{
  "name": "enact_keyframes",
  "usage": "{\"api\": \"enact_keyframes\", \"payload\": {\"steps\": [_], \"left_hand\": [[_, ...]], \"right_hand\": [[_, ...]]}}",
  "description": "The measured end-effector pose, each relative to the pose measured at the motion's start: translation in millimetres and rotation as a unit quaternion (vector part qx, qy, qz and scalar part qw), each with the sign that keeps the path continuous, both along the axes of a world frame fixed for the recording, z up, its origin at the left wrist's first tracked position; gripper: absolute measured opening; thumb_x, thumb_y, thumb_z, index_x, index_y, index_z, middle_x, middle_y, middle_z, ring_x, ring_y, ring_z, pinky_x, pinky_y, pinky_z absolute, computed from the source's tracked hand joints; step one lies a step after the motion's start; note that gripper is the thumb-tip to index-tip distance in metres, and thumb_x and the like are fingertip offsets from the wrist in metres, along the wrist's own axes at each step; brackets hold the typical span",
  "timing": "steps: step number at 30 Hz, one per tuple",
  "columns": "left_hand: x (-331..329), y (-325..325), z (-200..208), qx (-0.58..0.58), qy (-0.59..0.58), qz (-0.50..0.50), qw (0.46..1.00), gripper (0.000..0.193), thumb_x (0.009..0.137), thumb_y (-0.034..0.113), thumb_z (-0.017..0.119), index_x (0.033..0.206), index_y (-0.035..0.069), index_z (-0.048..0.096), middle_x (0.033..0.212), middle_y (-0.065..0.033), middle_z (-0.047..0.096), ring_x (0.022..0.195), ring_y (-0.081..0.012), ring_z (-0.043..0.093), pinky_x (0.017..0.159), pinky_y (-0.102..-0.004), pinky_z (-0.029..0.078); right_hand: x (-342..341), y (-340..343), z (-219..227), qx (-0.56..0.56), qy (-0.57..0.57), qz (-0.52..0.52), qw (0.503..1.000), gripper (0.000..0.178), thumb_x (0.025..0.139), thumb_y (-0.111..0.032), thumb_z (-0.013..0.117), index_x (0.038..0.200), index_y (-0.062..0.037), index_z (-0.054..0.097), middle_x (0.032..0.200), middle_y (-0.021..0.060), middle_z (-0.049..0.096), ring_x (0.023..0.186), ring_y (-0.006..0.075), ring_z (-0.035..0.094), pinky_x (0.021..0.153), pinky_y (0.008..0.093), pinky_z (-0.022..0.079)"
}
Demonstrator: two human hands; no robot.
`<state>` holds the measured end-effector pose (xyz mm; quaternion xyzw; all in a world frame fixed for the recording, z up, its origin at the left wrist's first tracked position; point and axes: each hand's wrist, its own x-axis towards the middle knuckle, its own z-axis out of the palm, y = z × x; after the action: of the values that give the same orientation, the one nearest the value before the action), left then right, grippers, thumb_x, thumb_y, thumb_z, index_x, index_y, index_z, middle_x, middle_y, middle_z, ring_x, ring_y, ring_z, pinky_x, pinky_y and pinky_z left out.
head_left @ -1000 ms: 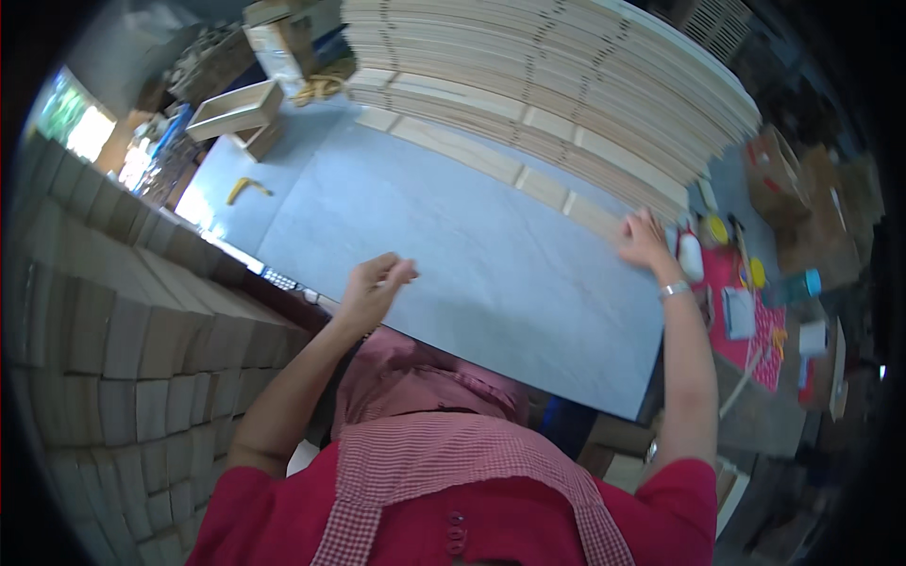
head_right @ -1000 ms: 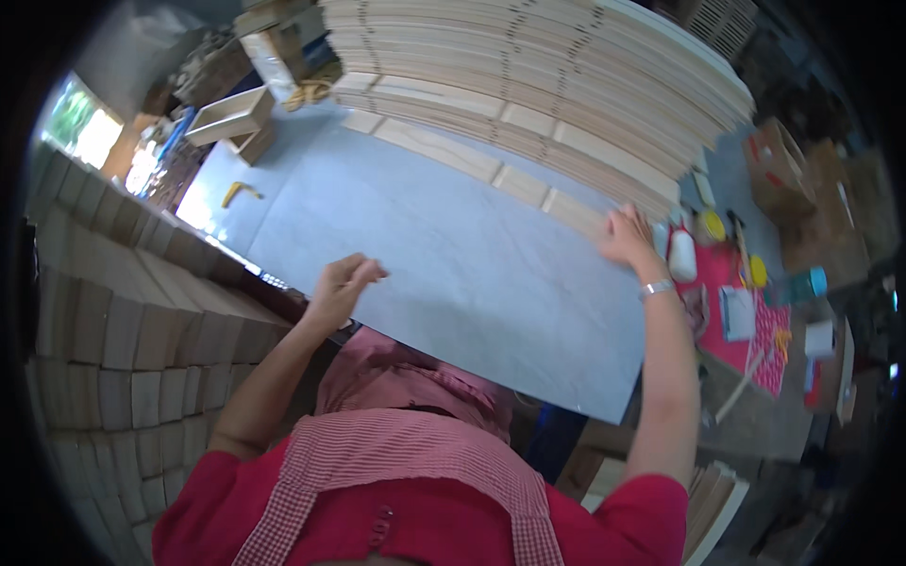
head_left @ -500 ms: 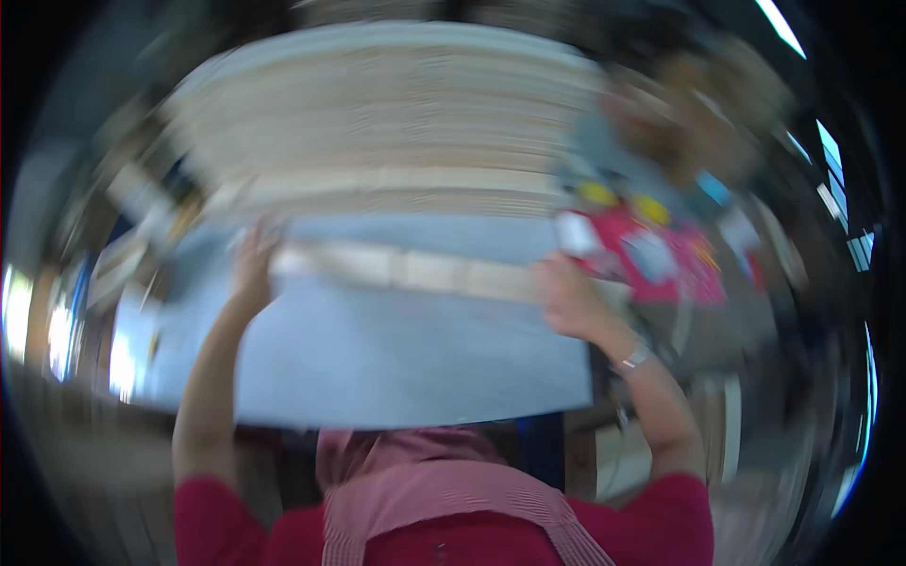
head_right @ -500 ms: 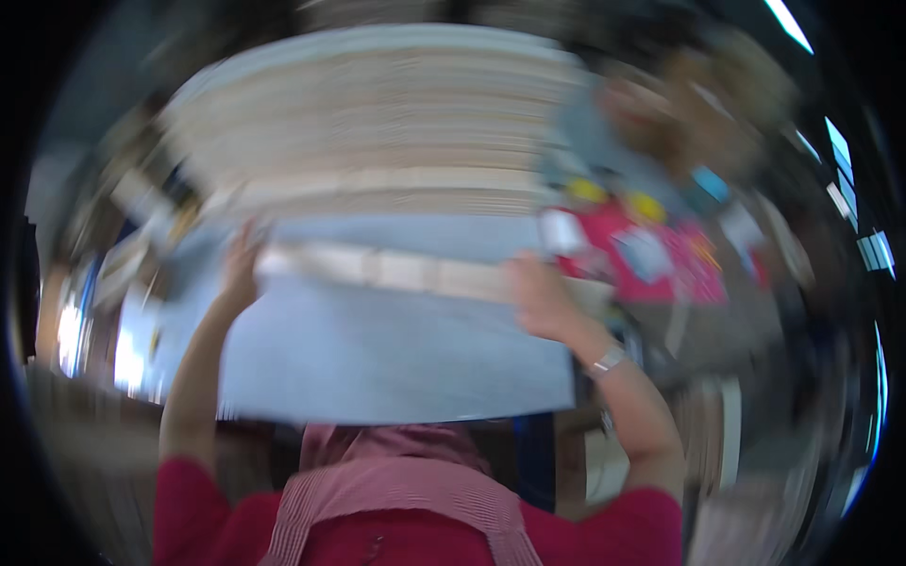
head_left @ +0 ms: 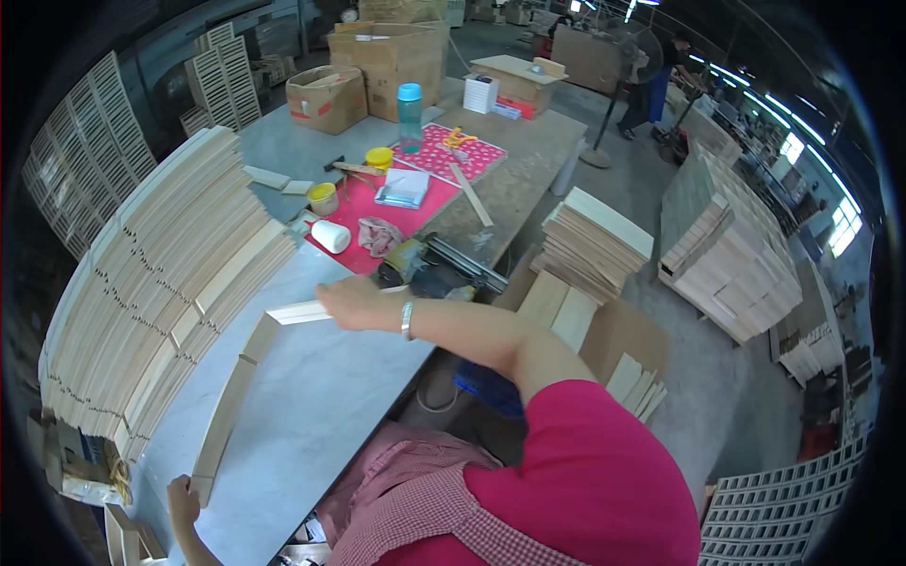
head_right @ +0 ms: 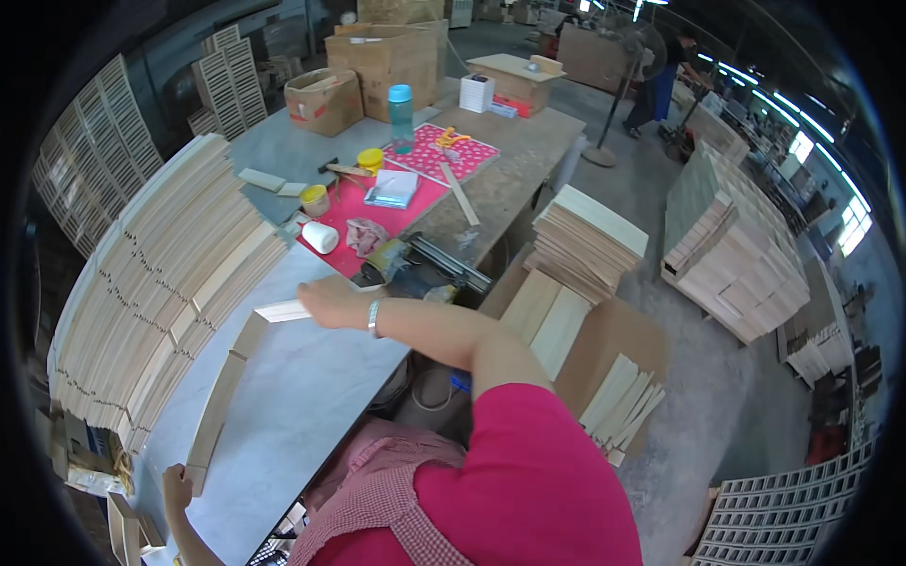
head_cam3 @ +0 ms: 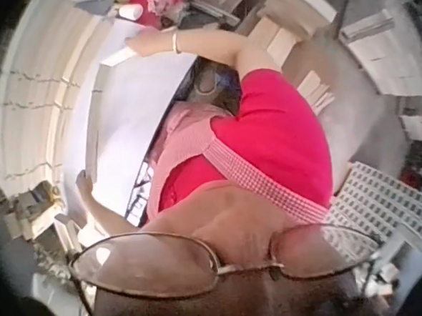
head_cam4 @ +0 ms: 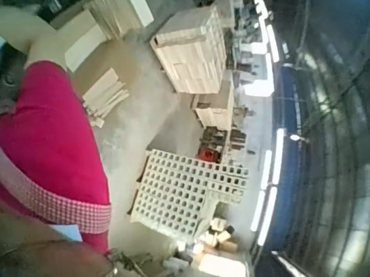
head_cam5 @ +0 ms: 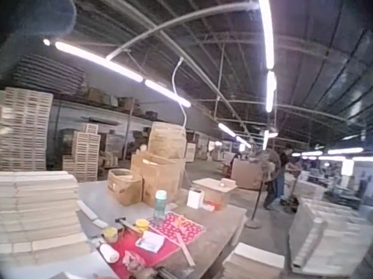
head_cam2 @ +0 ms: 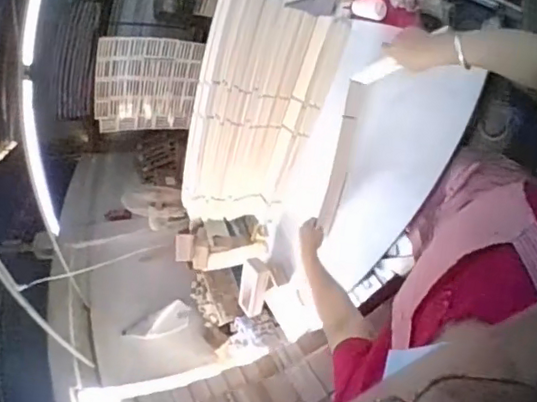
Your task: The person assembles small wooden boxes by hand. They align wooden pieces, apply glue to the joints, and use a nail gun to fasten the pieces together. The person repeatedly picks up wooden components, applies adhesive, and secures them with nails, stacking completed boxes aside.
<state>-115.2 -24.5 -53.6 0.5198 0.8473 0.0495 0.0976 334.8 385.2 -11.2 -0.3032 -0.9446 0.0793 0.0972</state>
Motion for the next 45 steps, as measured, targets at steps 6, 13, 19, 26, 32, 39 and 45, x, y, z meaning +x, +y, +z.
{"api": "enact_keyframes", "payload": {"steps": [6,13,19,26,32,39,45], "left_hand": [[34.7,-12.0,-24.3,0.044,0.063,0.069,0.995,0.011,0.079,-0.002,0.047,0.076,-0.007,0.056,0.082,-0.0306,0.062,0.084,-0.0519,0.059,0.073,-0.0566,0.044],[26.4,-41.7,-24.6,-0.022,0.123,0.116,0.985,0.012,0.086,0.004,0.048,0.085,-0.001,0.060,0.091,-0.0257,0.066,0.093,-0.0471,0.063,0.077,-0.0541,0.048],[41.1,-39.7,-14.5,-0.012,0.123,0.124,0.985,0.011,0.084,0.002,0.051,0.084,-0.001,0.061,0.091,-0.0259,0.068,0.091,-0.0461,0.066,0.076,-0.0541,0.050],[44.9,-42.3,-7.6,-0.007,0.068,0.105,0.992,0.012,0.078,0.002,0.054,0.083,-0.004,0.063,0.088,-0.0267,0.069,0.086,-0.0460,0.066,0.073,-0.0531,0.050],[63.1,-19.3,4.4,0.011,-0.012,0.048,0.999,0.014,0.075,0.008,0.062,0.085,-0.002,0.062,0.068,-0.0229,0.064,0.066,-0.0396,0.066,0.062,-0.0495,0.050],[86.6,-2.8,10.5,-0.018,-0.082,0.034,0.996,0.050,0.074,0.006,0.061,0.124,0.002,0.054,0.074,-0.0236,0.066,0.070,-0.0390,0.068,0.063,-0.0453,0.052],[85.2,-7.8,-17.9,0.133,-0.230,0.127,0.956,0.062,0.083,0.007,0.060,0.143,0.003,0.045,0.104,-0.0226,0.069,0.083,-0.0341,0.069,0.068,-0.0437,0.054]], "right_hand": [[-52.8,-28.2,-68.7,-0.066,0.046,0.002,0.997,0.027,0.083,-0.006,0.065,0.109,-0.0005,0.065,0.089,0.0205,0.072,0.082,0.0380,0.072,0.068,0.0491,0.057],[-17.8,-29.3,-64.1,-0.032,0.049,0.232,0.971,0.039,0.083,-0.007,0.064,0.122,-0.0104,0.068,0.105,0.0169,0.072,0.100,0.0366,0.069,0.081,0.0500,0.055],[6.6,-17.9,-45.5,0.010,-0.041,0.316,0.948,0.039,0.081,-0.011,0.069,0.120,-0.0143,0.069,0.106,0.0096,0.073,0.103,0.0345,0.069,0.081,0.0481,0.055],[-26.4,-34.6,-13.8,0.025,-0.095,0.364,0.926,0.045,0.074,-0.017,0.081,0.117,-0.0137,0.070,0.100,0.0094,0.074,0.098,0.0338,0.070,0.077,0.0476,0.056],[-66.9,-70.4,-20.7,0.001,-0.067,0.343,0.937,0.038,0.072,-0.026,0.083,0.105,-0.0118,0.072,0.095,0.0113,0.072,0.093,0.0337,0.070,0.076,0.0471,0.055],[-106.3,-107.0,-48.7,0.096,0.043,0.396,0.912,0.027,0.066,-0.036,0.084,0.079,-0.0134,0.077,0.094,0.0109,0.065,0.099,0.0322,0.061,0.083,0.0425,0.051],[-117.0,-137.7,-34.2,0.100,0.049,0.418,0.901,0.030,0.063,-0.039,0.084,0.076,-0.0125,0.078,0.099,0.0107,0.060,0.106,0.0318,0.056,0.085,0.0444,0.049]]}}
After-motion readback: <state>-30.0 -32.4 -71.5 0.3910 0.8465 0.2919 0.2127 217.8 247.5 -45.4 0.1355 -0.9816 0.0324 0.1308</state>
